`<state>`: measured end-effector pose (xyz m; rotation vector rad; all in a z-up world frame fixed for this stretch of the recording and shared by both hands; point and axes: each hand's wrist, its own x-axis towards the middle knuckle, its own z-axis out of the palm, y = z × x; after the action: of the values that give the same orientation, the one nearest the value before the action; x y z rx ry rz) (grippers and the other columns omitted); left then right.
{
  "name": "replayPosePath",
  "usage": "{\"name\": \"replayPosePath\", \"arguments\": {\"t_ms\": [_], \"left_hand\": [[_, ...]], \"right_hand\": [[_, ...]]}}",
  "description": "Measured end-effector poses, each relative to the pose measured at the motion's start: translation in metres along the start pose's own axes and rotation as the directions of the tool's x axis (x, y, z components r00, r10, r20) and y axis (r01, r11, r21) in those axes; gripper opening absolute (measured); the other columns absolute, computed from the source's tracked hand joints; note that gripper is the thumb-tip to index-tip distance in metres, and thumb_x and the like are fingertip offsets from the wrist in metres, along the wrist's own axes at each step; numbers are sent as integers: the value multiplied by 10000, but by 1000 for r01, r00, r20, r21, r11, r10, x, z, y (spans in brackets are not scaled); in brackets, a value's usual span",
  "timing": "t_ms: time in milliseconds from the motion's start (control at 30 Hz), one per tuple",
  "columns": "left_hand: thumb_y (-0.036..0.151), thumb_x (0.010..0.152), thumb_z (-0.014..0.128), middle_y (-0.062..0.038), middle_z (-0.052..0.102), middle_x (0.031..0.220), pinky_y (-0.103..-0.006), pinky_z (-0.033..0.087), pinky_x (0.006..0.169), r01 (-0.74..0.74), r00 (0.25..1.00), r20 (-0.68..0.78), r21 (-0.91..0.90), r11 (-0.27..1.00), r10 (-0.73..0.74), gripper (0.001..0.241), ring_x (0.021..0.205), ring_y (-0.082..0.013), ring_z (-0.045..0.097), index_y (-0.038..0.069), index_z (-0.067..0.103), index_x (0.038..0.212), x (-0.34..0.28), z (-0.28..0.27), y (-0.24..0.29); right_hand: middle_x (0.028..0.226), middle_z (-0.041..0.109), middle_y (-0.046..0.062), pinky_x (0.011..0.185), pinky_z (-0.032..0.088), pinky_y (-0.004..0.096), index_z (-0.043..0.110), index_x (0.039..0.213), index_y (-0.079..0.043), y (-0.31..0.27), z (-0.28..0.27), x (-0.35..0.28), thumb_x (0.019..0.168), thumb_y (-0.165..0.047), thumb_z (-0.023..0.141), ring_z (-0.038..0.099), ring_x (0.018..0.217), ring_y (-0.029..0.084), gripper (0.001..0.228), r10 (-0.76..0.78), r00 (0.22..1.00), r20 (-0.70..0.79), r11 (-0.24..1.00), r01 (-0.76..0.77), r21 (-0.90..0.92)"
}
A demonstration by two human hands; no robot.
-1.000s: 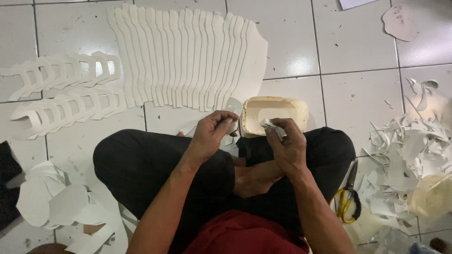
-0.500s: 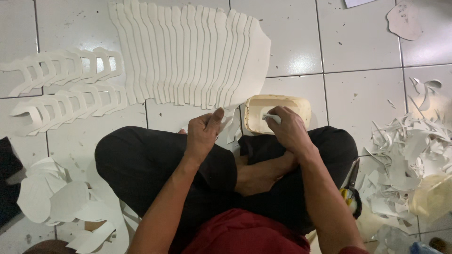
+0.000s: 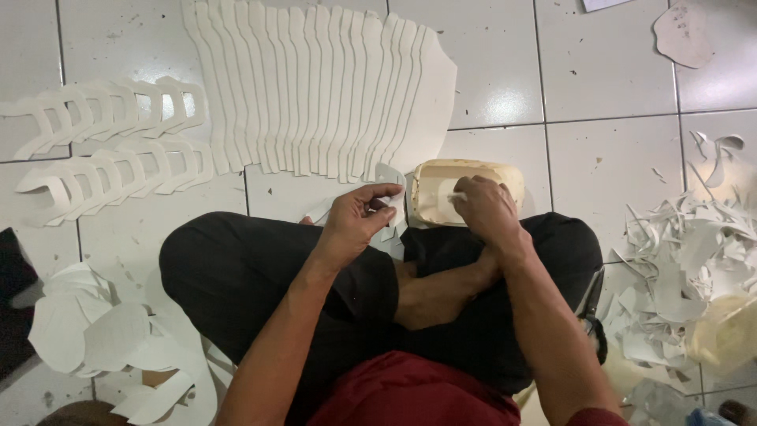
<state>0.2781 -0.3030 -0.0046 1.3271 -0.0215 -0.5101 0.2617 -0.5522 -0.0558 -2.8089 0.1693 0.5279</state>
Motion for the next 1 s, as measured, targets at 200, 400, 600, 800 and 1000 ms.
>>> {"name": "replayPosePath", "arguments": {"t_ms": [200, 400, 600, 800, 1000], "left_hand": [[-5, 781, 632, -165, 649, 993, -264, 561, 691, -53, 998, 16, 18, 998, 52, 297, 833, -116, 561, -24, 637, 1077, 7, 6, 8], [-30, 758, 645, -153, 627, 1036, -273, 566, 710, -31, 997, 71, -37, 999, 34, 374, 860, -108, 539, -21, 613, 1131, 14, 15, -8], [-21, 771, 640, -154, 630, 1054, -278, 558, 710, -16, 992, 121, -66, 998, 24, 384, 835, -110, 543, -22, 603, 1153, 7, 14, 2], [-14, 760, 653, -151, 638, 1051, -260, 545, 702, -11, 986, 166, -111, 994, 30, 401, 811, -93, 554, -27, 597, 1157, 5, 16, 11], [-29, 748, 648, -138, 640, 1038, -258, 542, 689, 12, 978, 208, -136, 991, 17, 419, 782, -101, 555, -12, 603, 1163, 3, 17, 12]], "right_hand": [[925, 631, 127, 725, 473, 429, 619, 1020, -85, -49, -44, -51, 883, -176, 605, 631, 859, 345, 166, -29, 901, -433, 882, 227, 412], [894, 654, 61, 678, 518, 351, 659, 942, -122, -69, -29, -69, 798, -156, 707, 658, 830, 275, 155, -119, 770, -627, 776, 466, 425], [879, 643, 78, 640, 521, 378, 659, 947, -100, -66, -27, -64, 811, -126, 687, 654, 789, 288, 141, -150, 754, -640, 791, 480, 380], [869, 641, 44, 616, 522, 371, 663, 939, -157, -69, -22, -69, 797, -182, 690, 647, 766, 277, 147, -167, 763, -624, 813, 465, 350], [876, 642, 62, 629, 529, 360, 649, 945, -121, -67, -21, -56, 819, -138, 682, 649, 778, 275, 131, -112, 731, -673, 829, 442, 342]]}}
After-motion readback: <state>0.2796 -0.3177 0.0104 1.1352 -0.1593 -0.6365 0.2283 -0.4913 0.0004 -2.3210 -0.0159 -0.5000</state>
